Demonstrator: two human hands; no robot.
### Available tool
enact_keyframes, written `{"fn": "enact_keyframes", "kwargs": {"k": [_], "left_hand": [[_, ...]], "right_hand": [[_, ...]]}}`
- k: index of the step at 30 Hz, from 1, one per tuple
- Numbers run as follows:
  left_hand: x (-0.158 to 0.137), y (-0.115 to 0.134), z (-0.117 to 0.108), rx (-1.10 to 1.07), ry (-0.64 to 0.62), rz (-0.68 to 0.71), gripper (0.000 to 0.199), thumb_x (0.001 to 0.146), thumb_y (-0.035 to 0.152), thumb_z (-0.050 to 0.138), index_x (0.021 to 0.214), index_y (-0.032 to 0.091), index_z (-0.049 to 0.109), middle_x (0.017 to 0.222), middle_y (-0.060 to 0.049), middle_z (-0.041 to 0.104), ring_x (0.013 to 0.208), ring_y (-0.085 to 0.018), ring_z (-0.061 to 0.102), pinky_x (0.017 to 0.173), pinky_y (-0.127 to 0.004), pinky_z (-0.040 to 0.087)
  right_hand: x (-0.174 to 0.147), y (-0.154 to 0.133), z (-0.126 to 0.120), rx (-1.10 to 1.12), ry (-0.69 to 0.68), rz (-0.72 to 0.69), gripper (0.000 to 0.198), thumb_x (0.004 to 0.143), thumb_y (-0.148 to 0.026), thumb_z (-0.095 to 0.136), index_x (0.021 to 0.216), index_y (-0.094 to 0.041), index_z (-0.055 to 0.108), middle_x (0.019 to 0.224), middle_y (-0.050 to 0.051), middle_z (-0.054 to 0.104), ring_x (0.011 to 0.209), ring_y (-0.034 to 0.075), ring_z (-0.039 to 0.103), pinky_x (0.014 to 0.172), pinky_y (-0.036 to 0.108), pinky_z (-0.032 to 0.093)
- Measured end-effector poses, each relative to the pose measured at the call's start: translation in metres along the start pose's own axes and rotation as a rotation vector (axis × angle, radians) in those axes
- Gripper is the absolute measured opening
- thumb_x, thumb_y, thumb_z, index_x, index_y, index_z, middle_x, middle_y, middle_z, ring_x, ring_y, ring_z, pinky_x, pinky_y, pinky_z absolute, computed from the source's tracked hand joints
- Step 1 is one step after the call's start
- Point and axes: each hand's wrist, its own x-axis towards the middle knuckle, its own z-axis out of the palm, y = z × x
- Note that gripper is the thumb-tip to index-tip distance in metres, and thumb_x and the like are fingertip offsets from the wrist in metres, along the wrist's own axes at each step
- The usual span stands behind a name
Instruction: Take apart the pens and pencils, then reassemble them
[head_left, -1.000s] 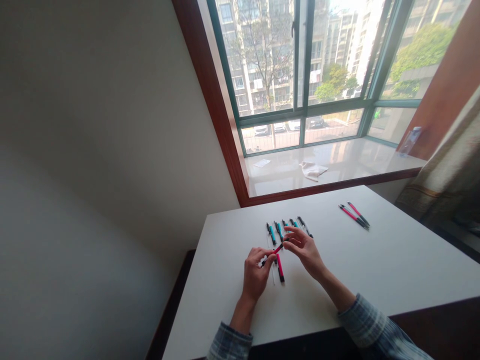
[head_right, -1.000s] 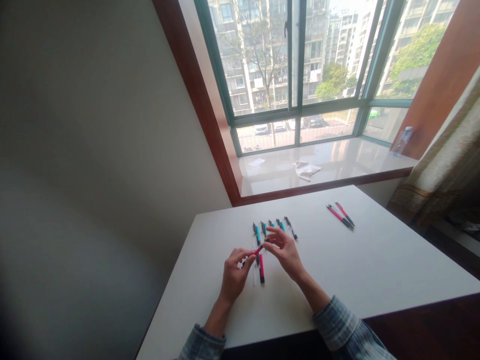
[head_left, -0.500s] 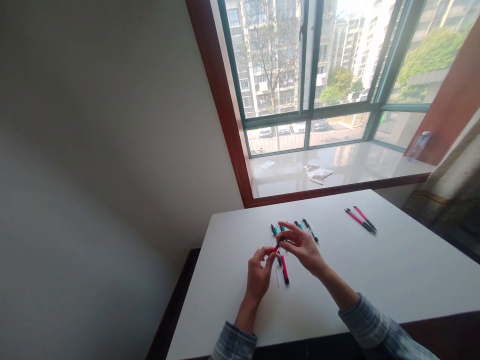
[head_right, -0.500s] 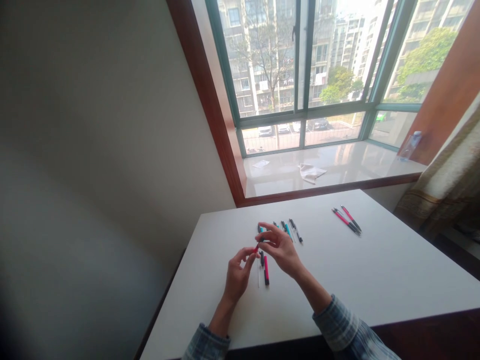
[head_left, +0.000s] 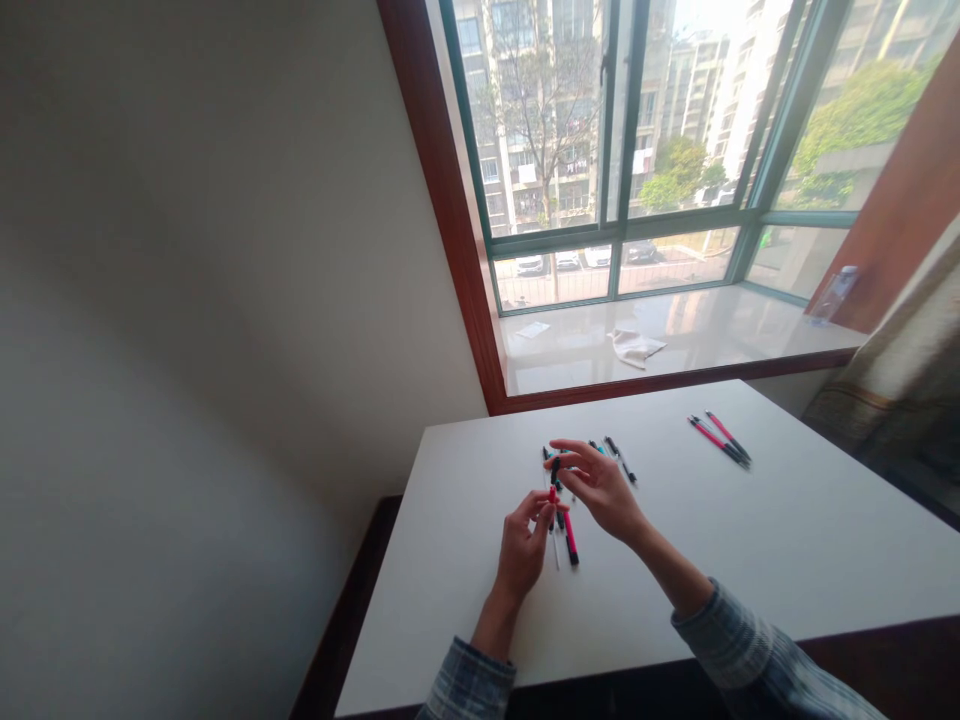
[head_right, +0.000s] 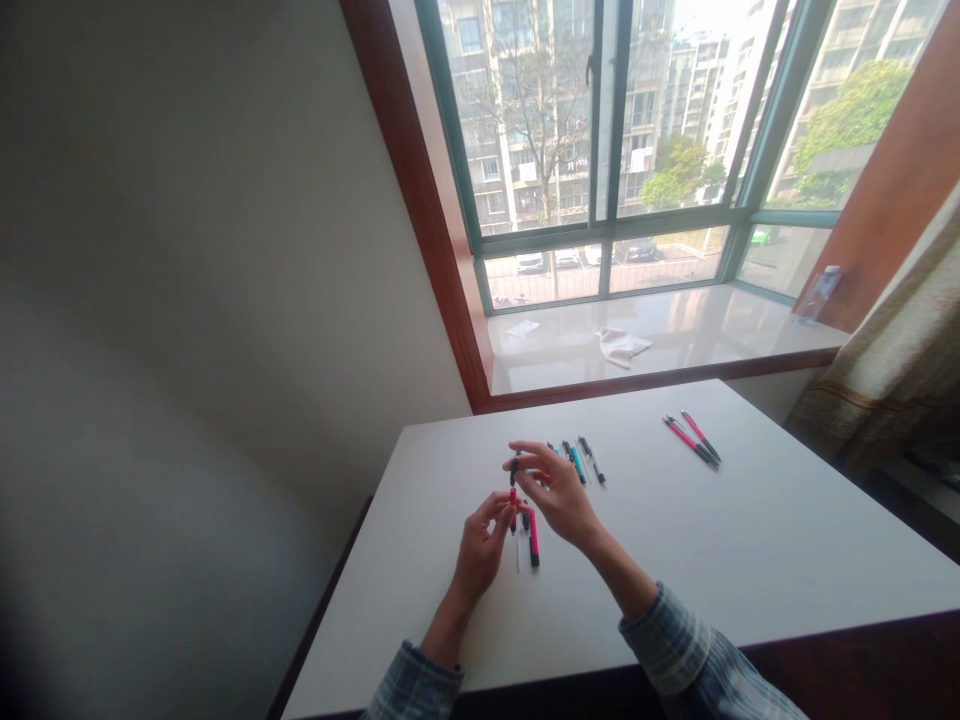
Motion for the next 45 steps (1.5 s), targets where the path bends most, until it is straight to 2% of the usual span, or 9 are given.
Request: {"fn": "enact_keyframes", "kwargs": {"k": [12,17,22,25,27,32,37,40,45], "left_hand": [[0.001,-0.005,0.000,0.041,0.043,0.014,0.031,0.099,0.046,0.056,0.103,0.021,0.073,0.101,-0.008,0.076,0.090,-0.021,0.066,0.079,-0.032,0.050],[0.002,-0.007,0.002,-0.023,0.043,0.006,0.029,0.099,0.044,0.057,0.101,0.019,0.073,0.106,-0.009,0.075,0.092,-0.022,0.065,0.080,-0.033,0.049],[0.002,-0.011,0.003,-0.079,0.068,-0.021,0.029,0.098,0.045,0.059,0.099,0.019,0.072,0.101,-0.008,0.074,0.088,-0.021,0.066,0.078,-0.032,0.049],[0.002,-0.010,0.003,-0.096,0.075,-0.026,0.029,0.097,0.045,0.059,0.100,0.019,0.072,0.101,-0.008,0.074,0.088,-0.021,0.066,0.078,-0.031,0.049],[0.002,-0.010,0.003,-0.095,0.078,-0.029,0.029,0.097,0.046,0.060,0.100,0.019,0.072,0.101,-0.008,0.074,0.087,-0.022,0.066,0.077,-0.031,0.050],[0.002,-0.009,0.002,-0.080,0.087,-0.038,0.031,0.096,0.047,0.061,0.100,0.018,0.072,0.100,-0.008,0.075,0.086,-0.021,0.066,0.077,-0.031,0.051],[0.003,-0.010,0.002,-0.067,0.094,-0.042,0.032,0.095,0.048,0.061,0.098,0.018,0.073,0.099,-0.008,0.074,0.088,-0.022,0.067,0.079,-0.032,0.052],[0.003,-0.010,0.003,-0.061,0.097,-0.034,0.031,0.095,0.047,0.061,0.099,0.019,0.073,0.100,-0.009,0.074,0.090,-0.023,0.067,0.079,-0.033,0.053],[0.003,-0.012,0.003,-0.055,0.098,-0.033,0.031,0.095,0.047,0.061,0.099,0.019,0.073,0.100,-0.009,0.074,0.091,-0.023,0.068,0.080,-0.034,0.053]], "right_hand": [[0.015,-0.050,-0.004,-0.086,-0.034,-0.079,0.041,0.088,-0.033,0.073,0.128,-0.026,0.065,0.100,0.006,0.076,0.097,0.024,0.072,0.087,0.041,0.058],[0.018,-0.059,-0.017,0.022,0.074,-0.096,0.039,0.087,-0.038,0.075,0.121,-0.023,0.065,0.104,0.008,0.075,0.097,0.024,0.072,0.085,0.039,0.060],[0.003,-0.033,-0.042,-0.129,0.185,0.006,0.036,0.088,-0.042,0.072,0.116,-0.020,0.065,0.103,0.009,0.073,0.087,0.022,0.073,0.073,0.033,0.061],[-0.018,-0.002,-0.050,-0.404,0.060,0.091,0.027,0.089,-0.036,0.066,0.112,-0.022,0.068,0.109,0.007,0.071,0.075,0.018,0.071,0.067,0.032,0.060],[-0.032,0.019,-0.051,-0.582,0.007,0.091,0.015,0.089,-0.028,0.061,0.098,-0.021,0.072,0.109,0.006,0.070,0.070,0.015,0.069,0.070,0.032,0.058],[-0.049,0.049,-0.046,-0.809,-0.049,0.113,0.017,0.088,-0.020,0.056,0.094,-0.020,0.072,0.104,0.006,0.069,0.067,0.015,0.066,0.073,0.033,0.055],[-0.048,0.046,-0.054,-0.773,-0.137,0.128,0.019,0.087,-0.022,0.062,0.101,-0.020,0.073,0.113,0.008,0.069,0.070,0.016,0.067,0.075,0.032,0.056],[-0.047,0.043,-0.065,-0.677,-0.243,0.143,0.031,0.083,-0.020,0.066,0.114,-0.022,0.071,0.120,0.008,0.066,0.074,0.015,0.067,0.073,0.030,0.058],[-0.043,0.047,-0.073,-0.650,-0.284,0.157,0.039,0.083,-0.017,0.066,0.121,-0.024,0.069,0.111,0.006,0.069,0.073,0.015,0.067,0.072,0.030,0.058]]}}
